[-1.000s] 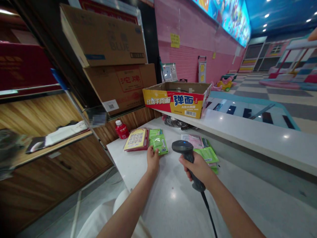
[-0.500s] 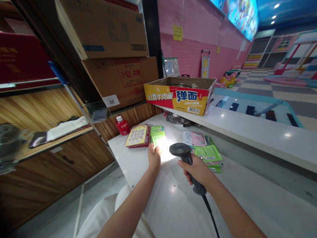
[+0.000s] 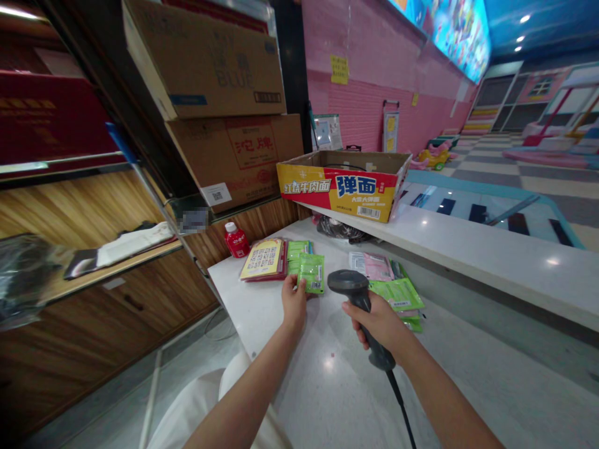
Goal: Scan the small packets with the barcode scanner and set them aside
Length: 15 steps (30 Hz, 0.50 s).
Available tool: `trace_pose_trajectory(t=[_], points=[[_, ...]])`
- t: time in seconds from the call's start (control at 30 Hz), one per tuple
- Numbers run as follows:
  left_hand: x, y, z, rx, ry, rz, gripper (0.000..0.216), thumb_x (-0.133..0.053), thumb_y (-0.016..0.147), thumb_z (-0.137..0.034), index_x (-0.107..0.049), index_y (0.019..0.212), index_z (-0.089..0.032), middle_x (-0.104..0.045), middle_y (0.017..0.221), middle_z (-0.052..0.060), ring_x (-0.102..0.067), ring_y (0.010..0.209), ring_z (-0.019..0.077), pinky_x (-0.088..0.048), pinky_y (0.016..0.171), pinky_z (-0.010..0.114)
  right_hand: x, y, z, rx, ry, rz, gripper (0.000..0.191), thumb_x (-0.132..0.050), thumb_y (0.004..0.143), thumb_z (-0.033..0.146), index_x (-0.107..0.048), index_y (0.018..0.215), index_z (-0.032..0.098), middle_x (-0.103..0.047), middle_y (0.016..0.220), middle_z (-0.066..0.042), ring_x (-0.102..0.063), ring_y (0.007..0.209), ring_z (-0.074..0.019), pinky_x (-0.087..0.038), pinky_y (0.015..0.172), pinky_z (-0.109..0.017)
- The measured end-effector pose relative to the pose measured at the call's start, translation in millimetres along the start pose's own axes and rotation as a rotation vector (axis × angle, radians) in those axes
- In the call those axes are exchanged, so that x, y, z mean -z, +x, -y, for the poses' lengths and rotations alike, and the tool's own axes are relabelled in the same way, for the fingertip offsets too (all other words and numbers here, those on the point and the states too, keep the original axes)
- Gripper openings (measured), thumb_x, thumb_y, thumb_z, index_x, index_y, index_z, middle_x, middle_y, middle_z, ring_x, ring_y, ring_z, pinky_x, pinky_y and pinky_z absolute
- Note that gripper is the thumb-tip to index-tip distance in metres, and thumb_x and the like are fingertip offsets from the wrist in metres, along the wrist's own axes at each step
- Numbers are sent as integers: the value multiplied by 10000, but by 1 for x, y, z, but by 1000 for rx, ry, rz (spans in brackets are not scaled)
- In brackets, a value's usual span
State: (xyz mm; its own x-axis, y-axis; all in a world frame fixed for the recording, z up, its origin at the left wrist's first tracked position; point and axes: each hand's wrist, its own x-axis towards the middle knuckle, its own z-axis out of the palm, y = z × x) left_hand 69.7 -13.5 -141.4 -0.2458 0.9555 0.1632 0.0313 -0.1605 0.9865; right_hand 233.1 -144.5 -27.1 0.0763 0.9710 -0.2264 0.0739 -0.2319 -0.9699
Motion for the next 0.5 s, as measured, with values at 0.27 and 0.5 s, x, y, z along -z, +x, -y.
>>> trace_pose_trajectory(t=[0.27,0.5], points=[[-6,39,-27,138,-11,-129,187,-496,823,-246,-496,988,-158,-582,984,85,-623,801,162,-533,594,259,4,0,4,17,7,14,339,-667,707,494,-466,768,228,-512,466,95,-454,316,-88,-380,308,-202],[17,32,-27,-68,244,-32,223,-547,765,-206,-573,981,-159,-644,922,90,-626,884,222,-520,793,355,4,-3,5,-1,7,20,340,-657,728,491,-471,823,222,-513,482,100,-456,330,-83,-383,313,-199]])
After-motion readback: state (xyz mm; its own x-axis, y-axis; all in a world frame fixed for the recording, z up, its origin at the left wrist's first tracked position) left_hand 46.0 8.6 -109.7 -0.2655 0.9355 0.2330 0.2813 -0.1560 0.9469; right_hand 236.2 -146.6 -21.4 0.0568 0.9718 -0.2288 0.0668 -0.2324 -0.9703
